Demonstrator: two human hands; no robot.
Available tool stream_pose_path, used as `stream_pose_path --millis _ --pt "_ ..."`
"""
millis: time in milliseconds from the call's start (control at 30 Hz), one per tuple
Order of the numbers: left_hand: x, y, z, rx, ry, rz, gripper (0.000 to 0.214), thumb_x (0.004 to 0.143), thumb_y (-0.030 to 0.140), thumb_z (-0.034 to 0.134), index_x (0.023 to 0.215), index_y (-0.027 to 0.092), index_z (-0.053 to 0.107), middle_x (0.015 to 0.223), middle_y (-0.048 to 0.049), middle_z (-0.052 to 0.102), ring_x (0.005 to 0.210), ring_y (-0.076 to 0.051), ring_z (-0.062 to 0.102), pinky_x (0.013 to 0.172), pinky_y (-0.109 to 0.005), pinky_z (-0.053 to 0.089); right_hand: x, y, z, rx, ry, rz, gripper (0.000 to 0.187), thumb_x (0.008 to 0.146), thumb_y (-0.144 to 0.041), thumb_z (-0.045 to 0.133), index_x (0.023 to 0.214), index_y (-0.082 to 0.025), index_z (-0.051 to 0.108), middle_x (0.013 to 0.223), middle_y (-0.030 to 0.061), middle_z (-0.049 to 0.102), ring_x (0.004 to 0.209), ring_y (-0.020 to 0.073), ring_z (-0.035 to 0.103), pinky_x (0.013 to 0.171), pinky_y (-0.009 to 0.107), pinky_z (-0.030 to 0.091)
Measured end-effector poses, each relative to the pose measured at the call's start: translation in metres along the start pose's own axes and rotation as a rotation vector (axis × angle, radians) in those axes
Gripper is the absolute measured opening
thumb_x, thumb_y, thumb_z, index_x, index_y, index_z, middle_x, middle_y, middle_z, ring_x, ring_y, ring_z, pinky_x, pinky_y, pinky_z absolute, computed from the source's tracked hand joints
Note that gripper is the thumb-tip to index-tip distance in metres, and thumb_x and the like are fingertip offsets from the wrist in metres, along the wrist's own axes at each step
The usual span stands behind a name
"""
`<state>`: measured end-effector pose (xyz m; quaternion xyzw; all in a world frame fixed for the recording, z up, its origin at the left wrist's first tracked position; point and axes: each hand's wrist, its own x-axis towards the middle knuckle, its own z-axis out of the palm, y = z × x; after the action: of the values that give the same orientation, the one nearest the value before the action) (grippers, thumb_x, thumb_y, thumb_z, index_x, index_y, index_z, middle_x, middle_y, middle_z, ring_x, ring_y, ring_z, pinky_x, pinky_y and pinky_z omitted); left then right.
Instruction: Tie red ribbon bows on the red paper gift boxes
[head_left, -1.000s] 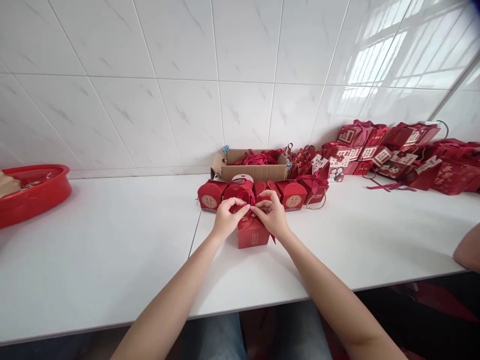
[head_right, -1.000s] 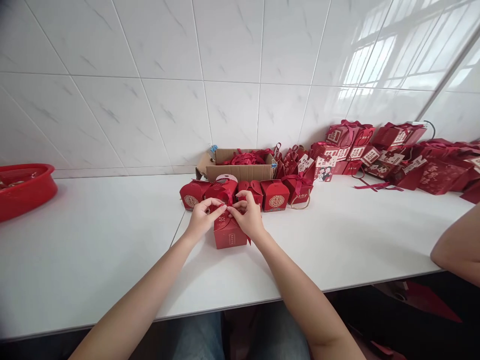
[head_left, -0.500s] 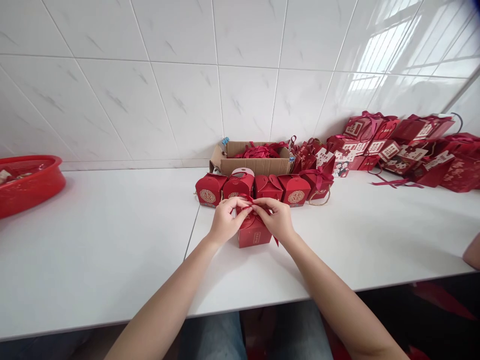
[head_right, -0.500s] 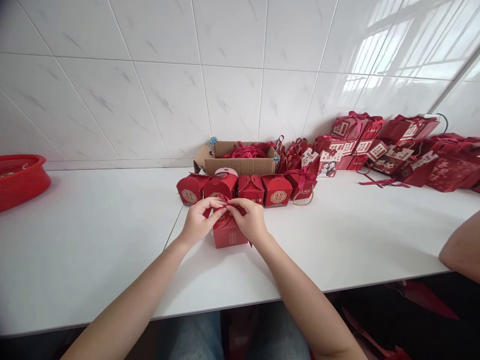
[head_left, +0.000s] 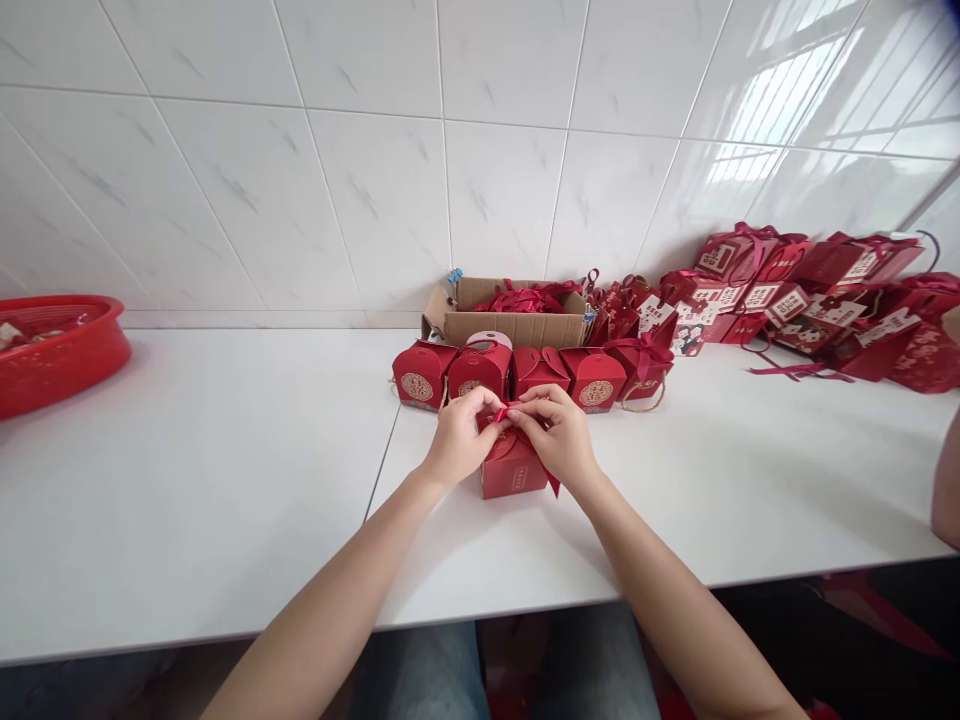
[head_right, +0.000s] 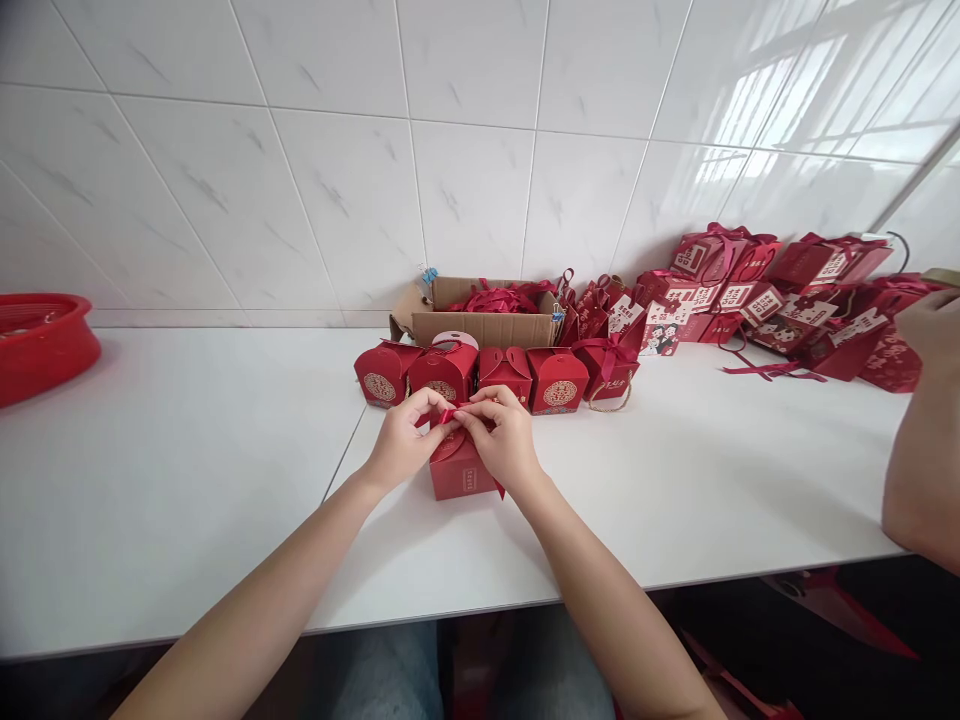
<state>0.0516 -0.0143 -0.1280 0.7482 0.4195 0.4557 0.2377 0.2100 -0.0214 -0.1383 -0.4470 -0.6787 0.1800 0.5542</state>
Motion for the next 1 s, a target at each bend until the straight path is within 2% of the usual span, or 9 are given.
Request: stream_pose_path --millis 167,300,433,600,800,1000 --pt "-0.001 0.000 0.001 0.009 0.009 -0.026 0.008 0.079 0.022 0.057 0.078 0.021 0.049 0.082 -0.0023 0.063 0.079 -0.016 0.059 0.075 -0.029 0.048 -0.002 -0.002 -0.004 -0.041 -0.063 -0.007 0.010 0.073 -0.026 0.074 0.082 -0.025 0.076 0.100 0.0054 0.066 0.091 0.0203 0.064 0.080 0.035 0.054" --pt "-0.001 -0.002 0.001 -0.010 -0.005 -0.019 0.008 0.083 0.028 0.056 0.081 0.021 0.051 0.085 -0.0035 0.063 0.081 -0.017 0.059 0.078 -0.030 0.049 -0.002 -0.004 -0.007 -0.058 -0.100 -0.042 0.012 0.077 -0.019 0.069 0.083 -0.026 0.076 0.093 0.0038 0.072 0.085 0.0193 0.067 0.077 0.033 0.055" --pt "-0.001 -0.003 0.001 -0.023 -0.016 -0.020 0.009 0.083 0.028 0.057 0.083 0.021 0.052 0.085 -0.0035 0.062 0.082 -0.016 0.059 0.078 -0.030 0.049 -0.001 -0.008 -0.010 -0.107 -0.153 -0.044 0.018 0.080 -0.016 0.066 0.086 -0.029 0.076 0.094 0.0015 0.075 0.087 0.0208 0.068 0.081 0.037 0.054" --pt "-0.001 -0.001 0.001 -0.063 -0.012 -0.014 0.009 0.082 0.027 0.057 0.081 0.021 0.051 0.084 -0.0028 0.061 0.079 -0.016 0.058 0.074 -0.028 0.049 0.000 -0.007 -0.011 -0.156 -0.143 -0.054 0.015 0.079 -0.017 0.067 0.085 -0.028 0.076 0.093 0.0027 0.074 0.088 0.0216 0.067 0.082 0.038 0.053" --pt "-0.002 0.000 0.002 -0.060 -0.015 -0.035 0.009 0.082 0.025 0.058 0.086 0.021 0.052 0.087 -0.0027 0.062 0.085 -0.017 0.061 0.080 -0.030 0.048 -0.002 -0.004 -0.013 -0.217 -0.134 0.013 0.011 0.077 -0.025 0.070 0.086 -0.025 0.076 0.091 0.0059 0.066 0.083 0.0213 0.063 0.077 0.038 0.053" --pt "-0.002 -0.001 0.002 -0.021 -0.009 -0.024 0.009 0.083 0.025 0.058 0.088 0.022 0.052 0.090 -0.0034 0.064 0.086 -0.018 0.061 0.083 -0.032 0.047 -0.004 -0.002 -0.011 -0.234 -0.119 -0.048 0.011 0.081 -0.023 0.065 0.078 -0.025 0.075 0.093 0.0070 0.065 0.087 0.0231 0.060 0.080 0.042 0.050"
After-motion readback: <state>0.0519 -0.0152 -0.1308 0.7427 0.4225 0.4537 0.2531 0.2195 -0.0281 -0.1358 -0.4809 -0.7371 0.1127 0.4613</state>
